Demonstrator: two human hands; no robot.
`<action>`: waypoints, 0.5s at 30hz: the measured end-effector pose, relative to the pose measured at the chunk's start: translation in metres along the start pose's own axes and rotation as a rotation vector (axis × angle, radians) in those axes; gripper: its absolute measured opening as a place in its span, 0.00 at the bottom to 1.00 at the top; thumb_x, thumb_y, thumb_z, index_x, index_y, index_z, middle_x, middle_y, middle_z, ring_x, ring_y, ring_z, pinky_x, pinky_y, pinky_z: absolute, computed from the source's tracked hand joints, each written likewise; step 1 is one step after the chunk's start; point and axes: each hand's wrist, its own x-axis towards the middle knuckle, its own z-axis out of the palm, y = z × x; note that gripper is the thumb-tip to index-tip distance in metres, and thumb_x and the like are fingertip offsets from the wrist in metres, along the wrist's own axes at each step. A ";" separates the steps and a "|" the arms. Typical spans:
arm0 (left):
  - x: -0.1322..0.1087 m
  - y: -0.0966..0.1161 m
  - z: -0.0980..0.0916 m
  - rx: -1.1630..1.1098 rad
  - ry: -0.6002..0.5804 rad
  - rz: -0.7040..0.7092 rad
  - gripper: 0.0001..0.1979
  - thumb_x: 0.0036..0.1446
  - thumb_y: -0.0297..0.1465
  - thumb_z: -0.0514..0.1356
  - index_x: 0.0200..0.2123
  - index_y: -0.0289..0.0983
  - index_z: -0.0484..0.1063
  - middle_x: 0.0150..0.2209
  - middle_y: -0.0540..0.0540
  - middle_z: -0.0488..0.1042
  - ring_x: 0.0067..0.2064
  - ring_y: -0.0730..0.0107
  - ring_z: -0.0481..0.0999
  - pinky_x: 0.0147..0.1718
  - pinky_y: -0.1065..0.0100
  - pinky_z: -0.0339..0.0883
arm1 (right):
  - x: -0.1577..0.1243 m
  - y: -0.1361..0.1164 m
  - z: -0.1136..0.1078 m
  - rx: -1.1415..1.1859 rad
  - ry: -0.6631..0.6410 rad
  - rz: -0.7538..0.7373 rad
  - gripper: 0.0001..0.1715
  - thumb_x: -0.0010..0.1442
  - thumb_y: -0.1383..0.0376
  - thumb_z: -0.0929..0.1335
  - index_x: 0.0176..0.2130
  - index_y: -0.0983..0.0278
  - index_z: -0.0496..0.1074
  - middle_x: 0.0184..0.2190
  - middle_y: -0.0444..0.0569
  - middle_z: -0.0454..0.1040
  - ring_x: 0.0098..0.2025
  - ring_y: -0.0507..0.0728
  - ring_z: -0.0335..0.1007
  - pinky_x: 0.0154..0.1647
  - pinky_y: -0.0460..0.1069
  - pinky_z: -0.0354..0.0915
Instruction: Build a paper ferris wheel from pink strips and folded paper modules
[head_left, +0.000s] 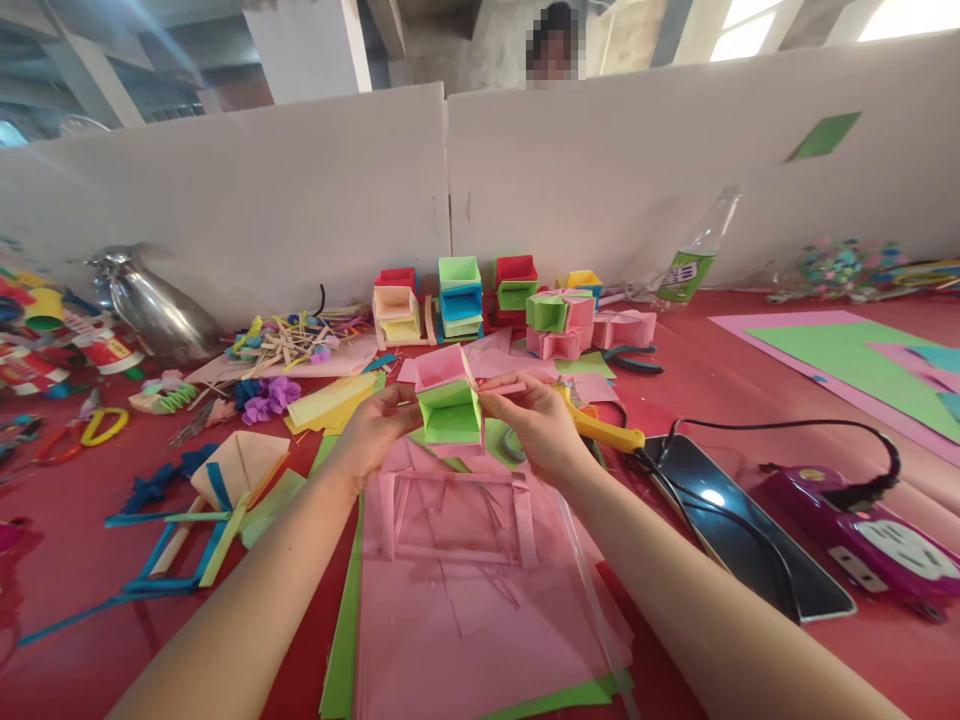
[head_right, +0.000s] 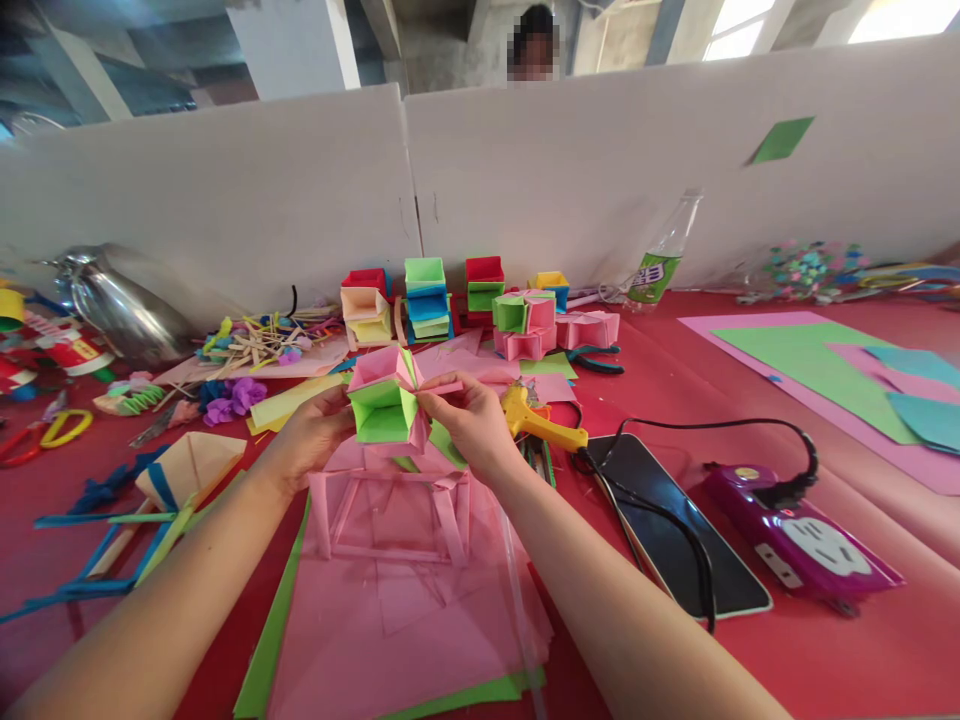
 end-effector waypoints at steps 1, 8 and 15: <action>0.000 0.000 0.000 -0.029 -0.006 -0.021 0.14 0.40 0.32 0.68 0.31 0.34 0.72 0.30 0.47 0.76 0.32 0.69 0.75 0.36 0.67 0.66 | 0.000 0.000 0.001 0.011 0.000 0.006 0.13 0.43 0.59 0.74 0.29 0.63 0.71 0.24 0.43 0.73 0.28 0.51 0.69 0.31 0.47 0.65; -0.002 0.002 -0.001 0.042 -0.042 -0.046 0.11 0.40 0.32 0.68 0.24 0.33 0.70 0.25 0.49 0.73 0.29 0.71 0.73 0.35 0.67 0.65 | -0.001 -0.003 0.001 0.037 0.016 0.074 0.12 0.43 0.62 0.74 0.27 0.63 0.69 0.23 0.41 0.72 0.27 0.50 0.68 0.30 0.46 0.63; -0.004 0.012 -0.004 0.326 -0.028 0.137 0.08 0.44 0.32 0.65 0.30 0.36 0.72 0.31 0.48 0.74 0.34 0.68 0.74 0.36 0.68 0.66 | 0.003 -0.006 -0.014 -0.112 -0.159 0.164 0.11 0.43 0.62 0.74 0.26 0.64 0.71 0.23 0.41 0.71 0.26 0.48 0.65 0.30 0.45 0.61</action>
